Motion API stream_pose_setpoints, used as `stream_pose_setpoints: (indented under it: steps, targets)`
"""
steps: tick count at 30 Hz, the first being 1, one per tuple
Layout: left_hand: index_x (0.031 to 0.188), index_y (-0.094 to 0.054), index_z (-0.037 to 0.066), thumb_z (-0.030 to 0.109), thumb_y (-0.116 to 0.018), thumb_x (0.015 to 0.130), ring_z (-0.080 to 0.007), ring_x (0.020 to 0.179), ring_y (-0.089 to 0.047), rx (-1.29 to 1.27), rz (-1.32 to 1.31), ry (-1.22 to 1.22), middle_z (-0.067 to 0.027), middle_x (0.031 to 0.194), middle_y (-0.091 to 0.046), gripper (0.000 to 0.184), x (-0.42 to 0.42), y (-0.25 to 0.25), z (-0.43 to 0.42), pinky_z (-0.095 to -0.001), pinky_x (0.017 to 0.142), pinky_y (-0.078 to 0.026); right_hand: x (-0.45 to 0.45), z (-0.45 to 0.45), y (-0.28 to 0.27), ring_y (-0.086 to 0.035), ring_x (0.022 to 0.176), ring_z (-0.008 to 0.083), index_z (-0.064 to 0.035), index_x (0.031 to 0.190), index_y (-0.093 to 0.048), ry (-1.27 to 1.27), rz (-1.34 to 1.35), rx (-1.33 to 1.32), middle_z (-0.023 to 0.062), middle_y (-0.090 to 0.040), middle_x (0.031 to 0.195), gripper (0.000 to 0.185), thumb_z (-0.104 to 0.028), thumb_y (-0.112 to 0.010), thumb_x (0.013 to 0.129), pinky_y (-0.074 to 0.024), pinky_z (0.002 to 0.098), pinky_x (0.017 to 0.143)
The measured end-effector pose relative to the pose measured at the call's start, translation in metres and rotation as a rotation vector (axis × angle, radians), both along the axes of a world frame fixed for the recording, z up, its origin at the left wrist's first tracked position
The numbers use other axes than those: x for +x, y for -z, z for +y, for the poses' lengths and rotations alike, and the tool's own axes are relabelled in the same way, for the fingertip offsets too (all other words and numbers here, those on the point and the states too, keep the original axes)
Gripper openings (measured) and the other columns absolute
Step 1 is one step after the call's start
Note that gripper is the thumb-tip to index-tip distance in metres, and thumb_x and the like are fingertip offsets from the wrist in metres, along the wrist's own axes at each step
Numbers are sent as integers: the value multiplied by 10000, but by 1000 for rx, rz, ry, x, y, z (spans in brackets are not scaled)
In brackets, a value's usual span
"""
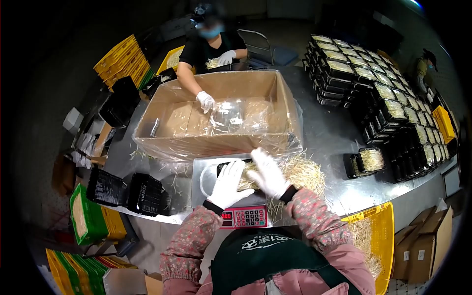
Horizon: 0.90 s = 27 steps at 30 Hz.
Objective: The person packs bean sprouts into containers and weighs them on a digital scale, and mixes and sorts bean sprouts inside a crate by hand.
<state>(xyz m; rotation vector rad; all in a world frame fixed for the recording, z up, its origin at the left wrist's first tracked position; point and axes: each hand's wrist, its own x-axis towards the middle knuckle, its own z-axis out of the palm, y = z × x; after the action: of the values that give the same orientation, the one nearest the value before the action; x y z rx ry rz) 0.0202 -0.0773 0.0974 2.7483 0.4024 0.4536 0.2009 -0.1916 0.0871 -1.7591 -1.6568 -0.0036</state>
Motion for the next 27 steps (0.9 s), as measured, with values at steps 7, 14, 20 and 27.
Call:
stream_pose_setpoints:
  steps: [7,14,20,27]
  targets:
    - [1141,-567,26,309,-711,736,-359,1006,-542,102,195,0,-163,1061,-563,515,41,25,33,-458,870,-458,-21,25,6,-570,1169,440,99,1488,-239,25,55,-462,346,-563,1258,972,-663,-455,923,-461,462,984]
    - [1353,-474,-14,558,-697,807,-360,1127,-516,1,94,-30,-191,1244,-556,822,35,14,16,-475,937,-431,71,79,-65,-662,996,359,-86,1281,-615,96,103,-183,192,-685,1081,457,-369,-590,923,-522,436,873]
    - [1418,-406,-36,510,-714,817,-386,1270,-461,-126,28,-104,-229,1371,-499,868,20,-8,4,-478,1093,-353,159,162,-14,-677,981,332,-112,984,-767,159,-117,-727,174,-717,1011,249,-240,-689,785,-519,410,909]
    - [1313,-574,3,206,-679,920,-256,1102,-610,-426,-519,-320,-155,1195,-652,454,-27,2,22,-348,937,-497,165,127,-51,-667,930,338,-96,923,-751,218,-51,-334,162,-701,915,210,-267,-723,804,-522,377,868]
